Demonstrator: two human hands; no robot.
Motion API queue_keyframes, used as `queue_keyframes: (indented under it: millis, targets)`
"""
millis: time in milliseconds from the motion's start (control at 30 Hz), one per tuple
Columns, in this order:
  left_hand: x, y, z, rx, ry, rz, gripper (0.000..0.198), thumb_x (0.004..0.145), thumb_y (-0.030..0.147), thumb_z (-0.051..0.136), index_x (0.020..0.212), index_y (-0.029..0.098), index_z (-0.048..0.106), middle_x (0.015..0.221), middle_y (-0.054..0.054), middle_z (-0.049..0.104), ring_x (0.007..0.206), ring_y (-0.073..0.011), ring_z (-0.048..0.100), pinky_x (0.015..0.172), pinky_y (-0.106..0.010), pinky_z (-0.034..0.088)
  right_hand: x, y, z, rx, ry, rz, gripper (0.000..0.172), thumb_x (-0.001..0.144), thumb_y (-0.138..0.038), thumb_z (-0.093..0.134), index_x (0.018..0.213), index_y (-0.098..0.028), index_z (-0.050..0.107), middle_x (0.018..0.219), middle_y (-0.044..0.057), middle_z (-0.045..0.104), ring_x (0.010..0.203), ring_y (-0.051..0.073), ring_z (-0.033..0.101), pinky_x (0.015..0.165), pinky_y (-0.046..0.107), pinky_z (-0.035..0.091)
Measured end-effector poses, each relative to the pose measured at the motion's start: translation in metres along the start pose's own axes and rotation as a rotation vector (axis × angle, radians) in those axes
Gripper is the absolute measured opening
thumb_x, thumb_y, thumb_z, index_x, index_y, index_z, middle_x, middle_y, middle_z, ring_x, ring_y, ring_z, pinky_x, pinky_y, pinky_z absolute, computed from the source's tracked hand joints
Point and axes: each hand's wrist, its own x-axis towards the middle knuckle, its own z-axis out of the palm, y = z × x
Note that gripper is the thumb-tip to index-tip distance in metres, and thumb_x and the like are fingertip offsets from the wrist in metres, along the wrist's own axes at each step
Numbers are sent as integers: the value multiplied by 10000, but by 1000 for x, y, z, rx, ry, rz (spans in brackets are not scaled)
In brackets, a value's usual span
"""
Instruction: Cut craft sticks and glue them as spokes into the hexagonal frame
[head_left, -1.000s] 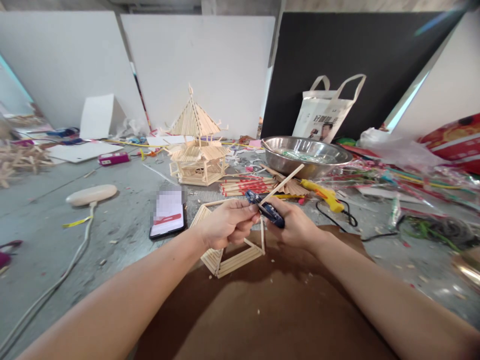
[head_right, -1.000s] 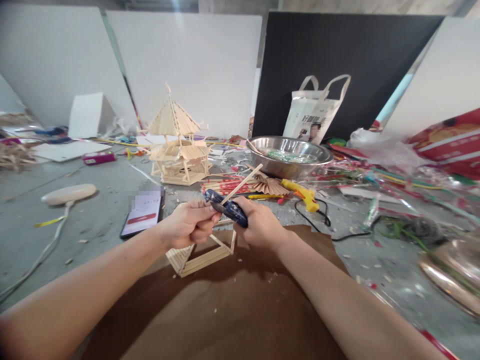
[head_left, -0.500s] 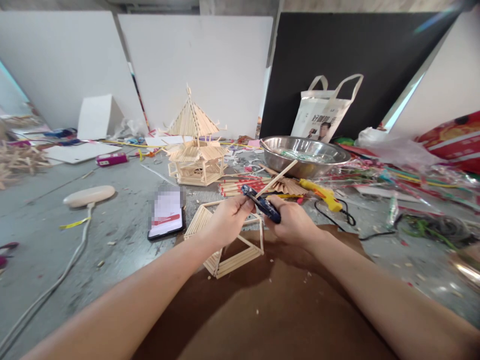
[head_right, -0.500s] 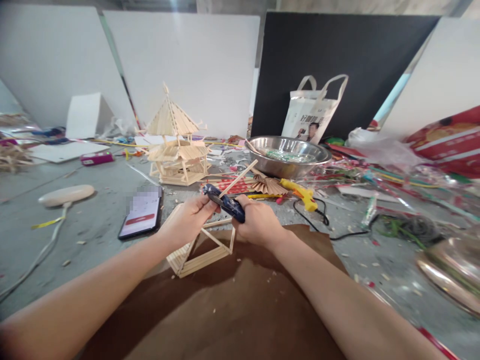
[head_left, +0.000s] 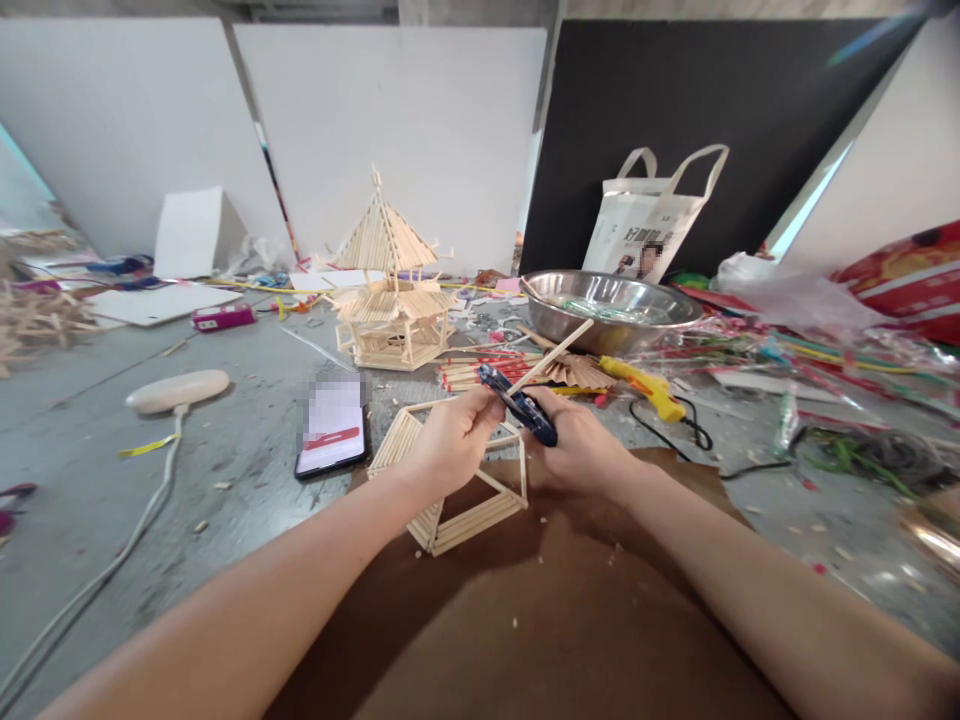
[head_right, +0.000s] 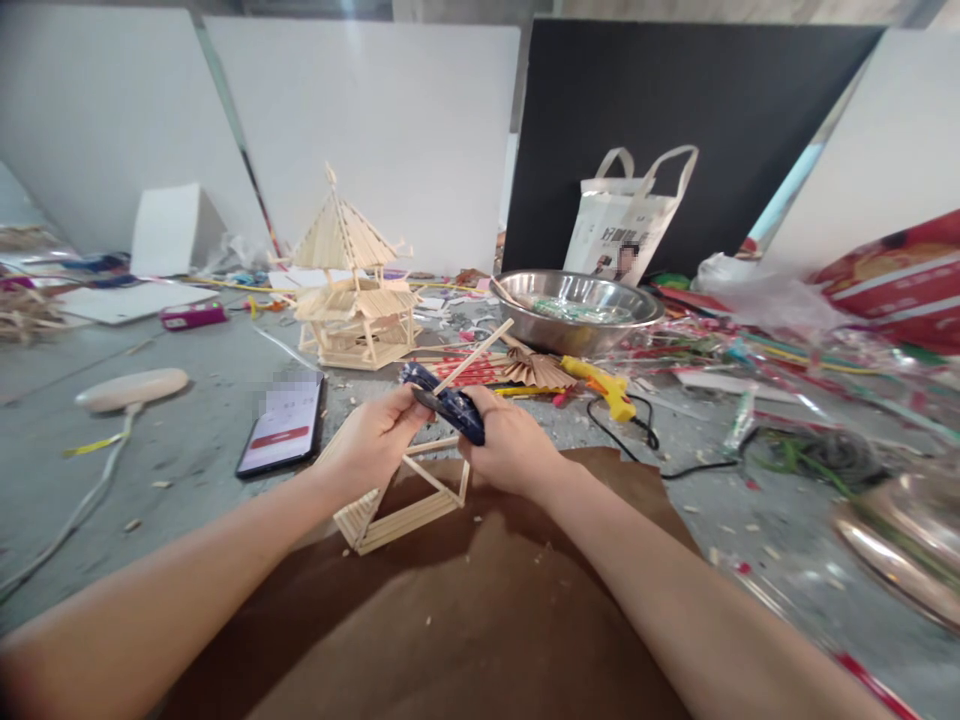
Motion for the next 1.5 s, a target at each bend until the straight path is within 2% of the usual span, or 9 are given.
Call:
queue_keyframes:
  millis: [200,300,400,533,800,1033,1167,1367,1500]
  targets:
    - [3,-8,3,-188,-19,52,197,778,231,381,635,132,473,597,21,454,593,-76,411,559,-185,331,0,5,0,57,17,-69,421,651,-168,452,1070,-183,417,973,66,551,861,179,506,740,273,374]
    - [2,-11,3,-326,-88,-43,234,780,289,390,611,135,443,500,52,344,461,-43,305,445,-169,260,0,7,0,66,25,-78,424,647,-168,458,1069,-190,414,968,62,552,857,178,505,741,277,375]
    - [2,-13,1,-548,-214,-188,254,764,356,418,626,143,431,437,78,236,379,-27,200,367,-164,165,0,8,-1,70,18,-84,410,649,-178,462,1057,-191,421,927,57,561,829,175,508,727,278,377]
    - [1,-15,-1,-810,-357,-367,237,744,366,462,646,152,432,419,91,188,343,-18,142,329,-151,114,0,7,-2,54,-12,-94,379,652,-179,457,1030,-184,437,894,52,563,785,166,507,703,271,375]
    - [1,-16,-2,-963,-435,-412,238,744,348,479,631,142,441,411,92,182,336,-9,113,315,-144,85,-2,6,-5,36,-29,-95,309,655,-177,436,963,-193,450,878,38,562,762,151,506,682,245,365]
    - [1,-15,-2,-910,-393,-394,251,747,361,472,627,145,430,405,93,185,333,-10,126,317,-137,105,-3,5,-6,-24,-35,-79,234,655,-199,422,884,-189,467,771,21,559,672,137,501,618,224,359]
    - [1,-15,-1,-817,-330,-359,253,745,371,466,629,150,425,406,92,205,338,-15,155,328,-144,124,-4,3,-6,-71,-45,-35,156,666,-221,409,809,-189,462,712,16,552,631,135,498,583,218,351]
    - [2,-11,3,-486,-164,-217,254,770,355,404,621,150,432,417,79,245,375,-34,209,374,-171,181,-3,-1,-8,-146,-66,42,122,662,-235,408,770,-193,447,668,17,556,597,136,497,557,216,338]
    - [2,0,1,-212,-64,-127,233,781,271,370,602,147,454,488,46,376,479,-63,345,472,-178,289,-2,-2,-9,-199,-77,87,147,670,-257,416,797,-197,456,670,20,571,606,142,510,553,218,327]
